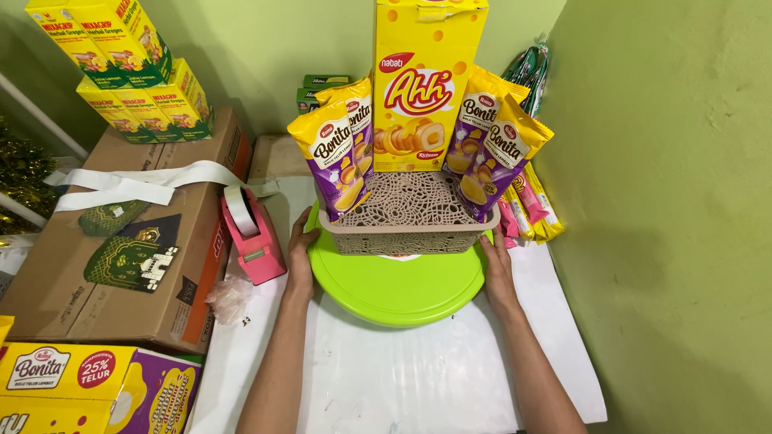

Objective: The person arranges various packaged snacks, including Bonita crackers, Nabati Ahi cookies, and instant noodles, into a woven basket placed on a green rotating base. They carefully position the items to fit within the basket and adjust the arrangement throughout the process.

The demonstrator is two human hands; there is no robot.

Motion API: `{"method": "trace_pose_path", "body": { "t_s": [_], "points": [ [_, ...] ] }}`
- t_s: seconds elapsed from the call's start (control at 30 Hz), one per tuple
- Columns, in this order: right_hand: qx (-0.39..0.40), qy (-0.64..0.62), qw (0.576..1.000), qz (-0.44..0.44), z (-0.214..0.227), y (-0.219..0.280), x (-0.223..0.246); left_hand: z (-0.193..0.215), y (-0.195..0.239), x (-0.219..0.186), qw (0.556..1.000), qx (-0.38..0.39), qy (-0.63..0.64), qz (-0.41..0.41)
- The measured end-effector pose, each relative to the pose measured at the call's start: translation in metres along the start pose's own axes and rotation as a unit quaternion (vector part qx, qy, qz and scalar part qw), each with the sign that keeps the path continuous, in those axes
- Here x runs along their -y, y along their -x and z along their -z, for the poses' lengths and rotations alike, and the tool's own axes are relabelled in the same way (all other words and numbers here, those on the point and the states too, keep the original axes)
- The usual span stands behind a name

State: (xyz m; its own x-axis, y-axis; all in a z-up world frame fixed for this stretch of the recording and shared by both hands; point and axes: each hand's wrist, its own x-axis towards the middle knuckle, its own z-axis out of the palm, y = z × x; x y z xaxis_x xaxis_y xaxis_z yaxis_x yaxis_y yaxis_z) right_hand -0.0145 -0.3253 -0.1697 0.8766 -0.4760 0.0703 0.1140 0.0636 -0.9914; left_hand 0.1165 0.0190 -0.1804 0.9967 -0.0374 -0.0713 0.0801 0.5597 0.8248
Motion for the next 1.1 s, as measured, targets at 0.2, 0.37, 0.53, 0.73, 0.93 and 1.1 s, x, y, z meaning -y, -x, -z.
{"method": "trace_pose_path", "body": {
  "t_s": [0.2,0.37,0.53,0.73,0.93,1.1],
  "points": [
    [-0.002,-0.028,1.0,0.0,-0.006,0.002,0.006,0.003,-0.005,0.005,1.0,0.002,0.003,-0.003],
    [-0.008,0.005,1.0,-0.002,-0.006,0.003,0.007,-0.003,0.002,-0.004,1.0,0.003,-0.007,-0.001],
    [-0.006,0.03,1.0,0.002,-0.009,0.008,0.015,-0.002,0.002,-0.003,1.0,0.004,-0.01,-0.001],
    [-0.003,0.027,1.0,0.003,-0.013,0.012,0.025,-0.003,0.003,-0.006,1.0,0.007,-0.016,0.002],
    [-0.005,0.029,1.0,-0.002,-0.011,0.014,0.023,-0.004,0.005,-0.005,1.0,0.002,-0.015,0.003],
    [-0.002,0.032,0.999,0.003,-0.018,0.018,0.033,-0.002,0.004,-0.005,1.0,0.008,-0.028,-0.002]
  ]
}}
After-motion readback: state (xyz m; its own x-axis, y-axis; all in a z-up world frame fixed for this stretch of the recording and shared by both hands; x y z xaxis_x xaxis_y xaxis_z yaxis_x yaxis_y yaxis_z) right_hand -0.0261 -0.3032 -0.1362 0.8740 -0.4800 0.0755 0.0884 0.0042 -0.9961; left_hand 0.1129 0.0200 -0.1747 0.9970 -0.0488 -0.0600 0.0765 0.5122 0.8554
